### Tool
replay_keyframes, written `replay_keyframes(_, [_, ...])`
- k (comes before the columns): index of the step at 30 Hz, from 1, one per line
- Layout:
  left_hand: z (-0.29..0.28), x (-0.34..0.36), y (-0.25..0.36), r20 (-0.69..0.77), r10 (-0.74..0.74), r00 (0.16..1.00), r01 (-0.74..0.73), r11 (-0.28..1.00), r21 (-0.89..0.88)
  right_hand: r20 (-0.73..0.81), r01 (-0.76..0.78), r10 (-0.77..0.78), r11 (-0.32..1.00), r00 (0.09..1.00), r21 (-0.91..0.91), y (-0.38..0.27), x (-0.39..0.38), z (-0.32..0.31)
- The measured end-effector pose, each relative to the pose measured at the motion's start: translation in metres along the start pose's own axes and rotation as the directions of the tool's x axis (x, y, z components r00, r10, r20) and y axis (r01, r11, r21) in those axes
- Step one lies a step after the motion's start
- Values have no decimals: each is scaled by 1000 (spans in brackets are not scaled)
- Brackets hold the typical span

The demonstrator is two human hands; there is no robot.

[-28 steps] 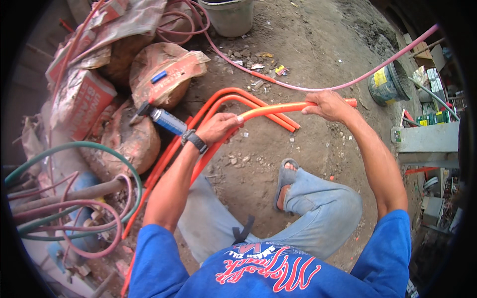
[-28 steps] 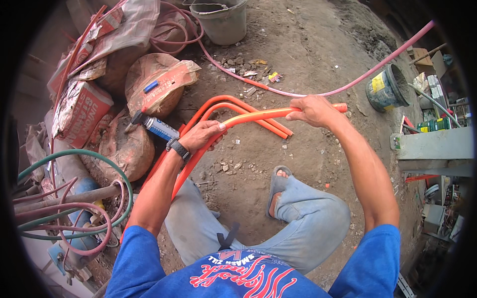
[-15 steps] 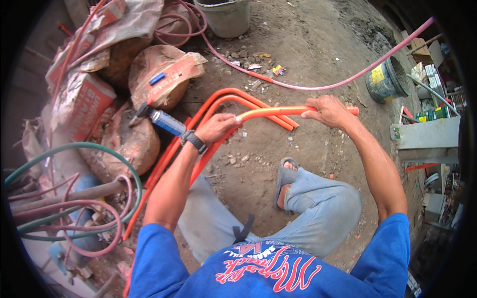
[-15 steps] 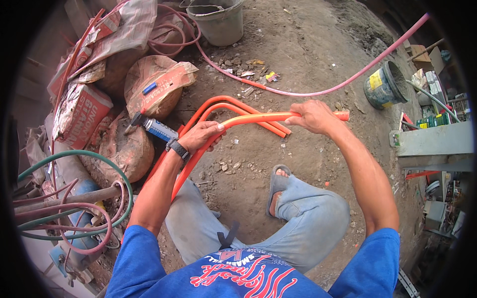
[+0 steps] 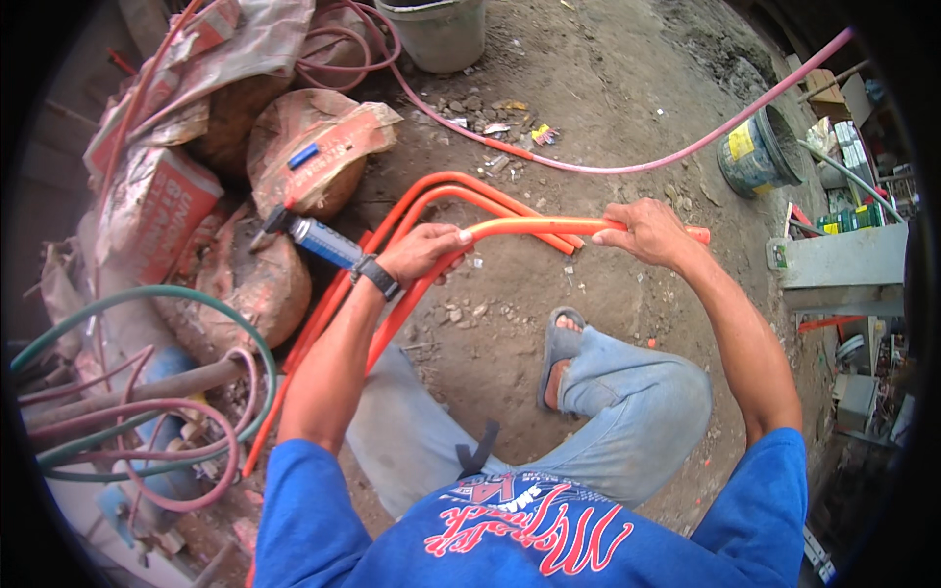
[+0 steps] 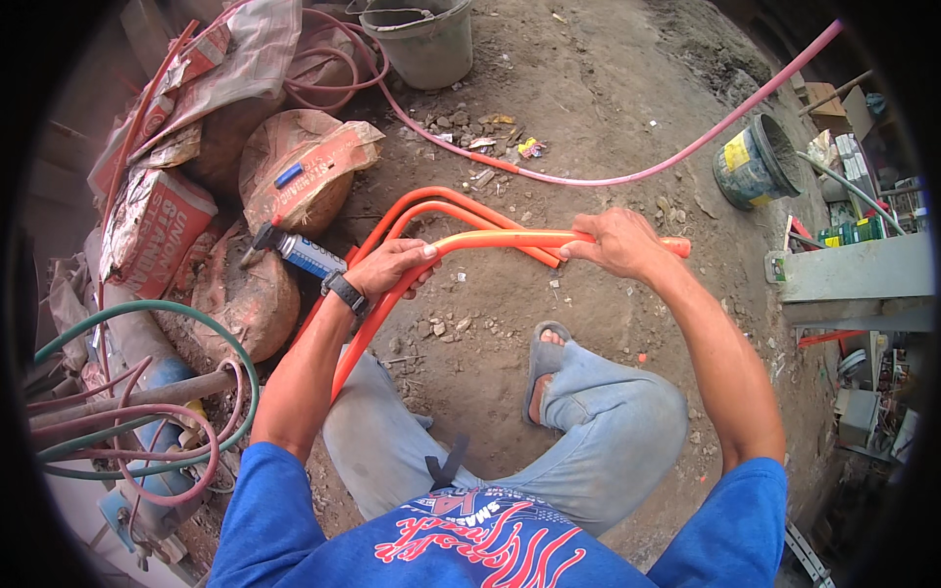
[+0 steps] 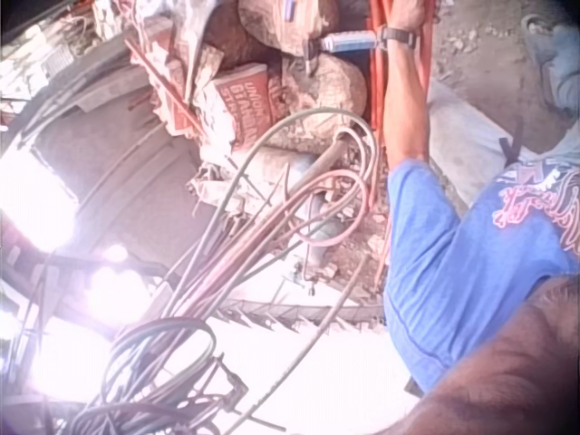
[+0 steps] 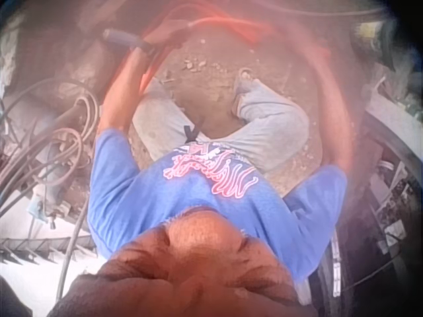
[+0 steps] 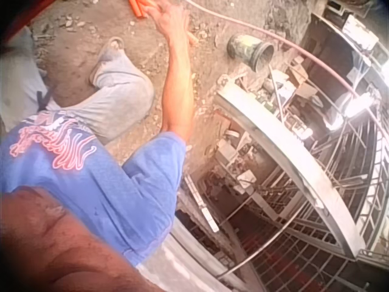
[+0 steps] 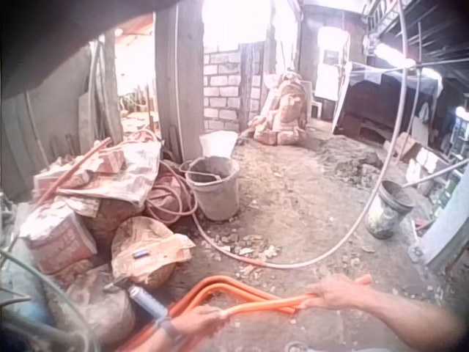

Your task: The person sits on the ground and uses a handheld blowtorch to heat a section of an orange plastic pipe. After heating, they bend the pipe into a curved shape and hold it to cool. The person repeats this process on another section of the pipe.

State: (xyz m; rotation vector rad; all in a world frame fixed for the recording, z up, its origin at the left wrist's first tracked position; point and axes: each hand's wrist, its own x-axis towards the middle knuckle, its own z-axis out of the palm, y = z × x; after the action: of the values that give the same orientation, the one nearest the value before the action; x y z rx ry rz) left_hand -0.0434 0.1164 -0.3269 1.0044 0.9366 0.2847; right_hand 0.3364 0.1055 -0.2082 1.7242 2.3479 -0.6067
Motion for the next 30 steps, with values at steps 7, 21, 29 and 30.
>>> replay_keyframes(7, [-2, 0, 3, 15, -5, 1000, 5, 1000, -16, -7, -1, 1, 1000, 1000, 7, -5, -2, -1])
replay_keyframes(21, [-5, 2, 3, 90, -1, 996, 2, 1000, -7, 19, -70, 69, 996, 997, 52, -12, -19, 4])
replay_keyframes(29, [-4, 4, 3, 105, -8, 994, 10, 1000, -23, -13, -59, 59, 997, 998, 49, -11, -26, 8])
replay_keyframes(30, [-4, 4, 3, 102, -11, 995, 13, 1000, -21, -26, -55, 56, 997, 998, 50, -12, -28, 9])
